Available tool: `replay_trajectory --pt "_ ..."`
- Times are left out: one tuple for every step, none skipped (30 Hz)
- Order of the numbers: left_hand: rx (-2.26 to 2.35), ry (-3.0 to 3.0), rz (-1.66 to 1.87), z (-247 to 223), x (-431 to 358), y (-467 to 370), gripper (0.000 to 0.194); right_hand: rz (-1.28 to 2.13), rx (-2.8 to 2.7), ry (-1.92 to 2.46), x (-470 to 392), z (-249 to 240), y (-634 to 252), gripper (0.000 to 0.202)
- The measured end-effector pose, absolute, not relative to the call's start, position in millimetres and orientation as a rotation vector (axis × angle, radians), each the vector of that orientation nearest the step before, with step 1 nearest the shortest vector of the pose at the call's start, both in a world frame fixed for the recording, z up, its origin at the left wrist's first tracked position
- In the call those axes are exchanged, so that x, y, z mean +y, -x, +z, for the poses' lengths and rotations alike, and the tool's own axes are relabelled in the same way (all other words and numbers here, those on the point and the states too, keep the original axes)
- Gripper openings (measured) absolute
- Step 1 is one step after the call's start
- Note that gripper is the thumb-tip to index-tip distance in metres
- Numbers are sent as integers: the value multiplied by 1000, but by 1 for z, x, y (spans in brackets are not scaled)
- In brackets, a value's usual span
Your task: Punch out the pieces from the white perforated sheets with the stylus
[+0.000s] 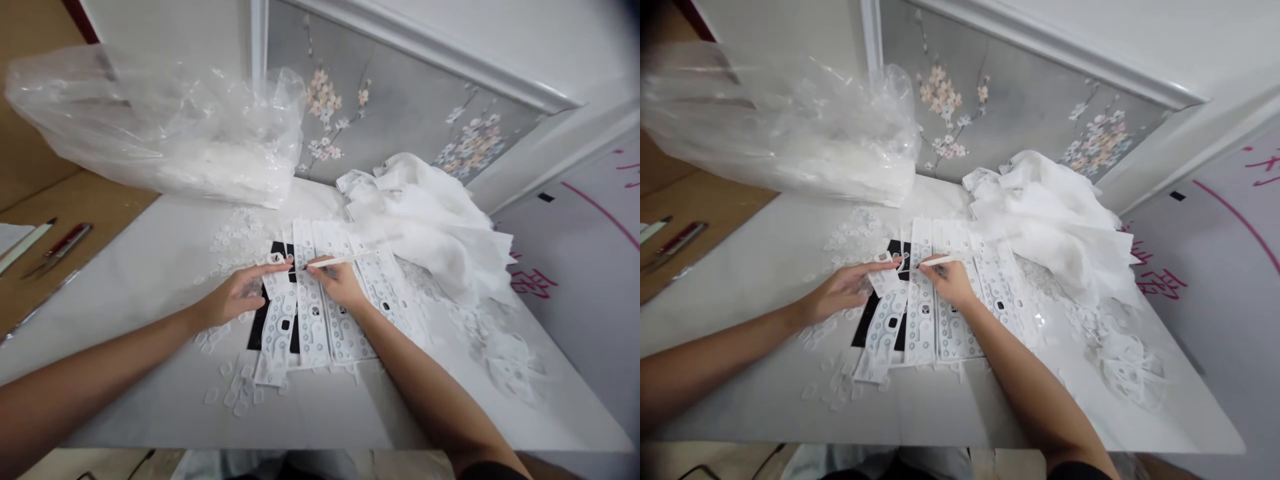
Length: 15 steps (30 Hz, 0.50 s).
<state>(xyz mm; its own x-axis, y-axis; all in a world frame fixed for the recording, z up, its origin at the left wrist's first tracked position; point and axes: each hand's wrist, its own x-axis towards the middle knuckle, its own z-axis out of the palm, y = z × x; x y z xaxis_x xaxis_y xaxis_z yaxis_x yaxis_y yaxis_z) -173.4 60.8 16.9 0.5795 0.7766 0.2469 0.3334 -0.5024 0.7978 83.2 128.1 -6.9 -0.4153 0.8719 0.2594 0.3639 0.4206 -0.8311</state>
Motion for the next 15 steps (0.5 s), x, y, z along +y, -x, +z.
replay_trajectory --pt "868 -2068 795 15 62 173 61 925 -1963 1036 128 -7 -83 19" --pt "857 -2048 802 12 62 172 64 931 -1963 1024 129 -7 -83 18" --pt "849 -2035 804 10 62 171 70 933 -1969 1008 130 -7 -83 17" --pt "842 -2033 798 8 62 170 78 930 -1980 990 131 -7 -82 16" --pt "834 -2043 786 6 61 169 86 922 -1993 976 131 -8 -82 15" --pt "830 -2060 765 5 61 168 92 909 -2006 971 132 -9 -82 15" --pt "833 -2082 733 5 60 166 98 895 -2015 974 133 -9 -82 15" --pt "840 -2107 698 6 60 165 101 882 -2022 983 133 -10 -81 15" --pt "851 -2130 663 7 60 164 105 872 -2028 995 133 -11 -81 15" --pt "867 -2149 634 8 60 163 108 865 -2035 1005 134 -11 -80 15" --pt "888 -2166 614 8 60 161 110 857 -2044 1009 133 -12 -80 15" --pt "915 -2181 600 9 60 160 112 845 -2055 1010 133 -12 -79 14" --pt "950 -2194 590 9 60 159 113 826 -2068 1010 132 -11 -79 13" --pt "988 -2205 582 8 59 158 113 801 -2085 1009 132 -11 -79 13" --pt "1021 -2215 577 8 59 157 114 772 -2103 1010 131 -11 -79 13"
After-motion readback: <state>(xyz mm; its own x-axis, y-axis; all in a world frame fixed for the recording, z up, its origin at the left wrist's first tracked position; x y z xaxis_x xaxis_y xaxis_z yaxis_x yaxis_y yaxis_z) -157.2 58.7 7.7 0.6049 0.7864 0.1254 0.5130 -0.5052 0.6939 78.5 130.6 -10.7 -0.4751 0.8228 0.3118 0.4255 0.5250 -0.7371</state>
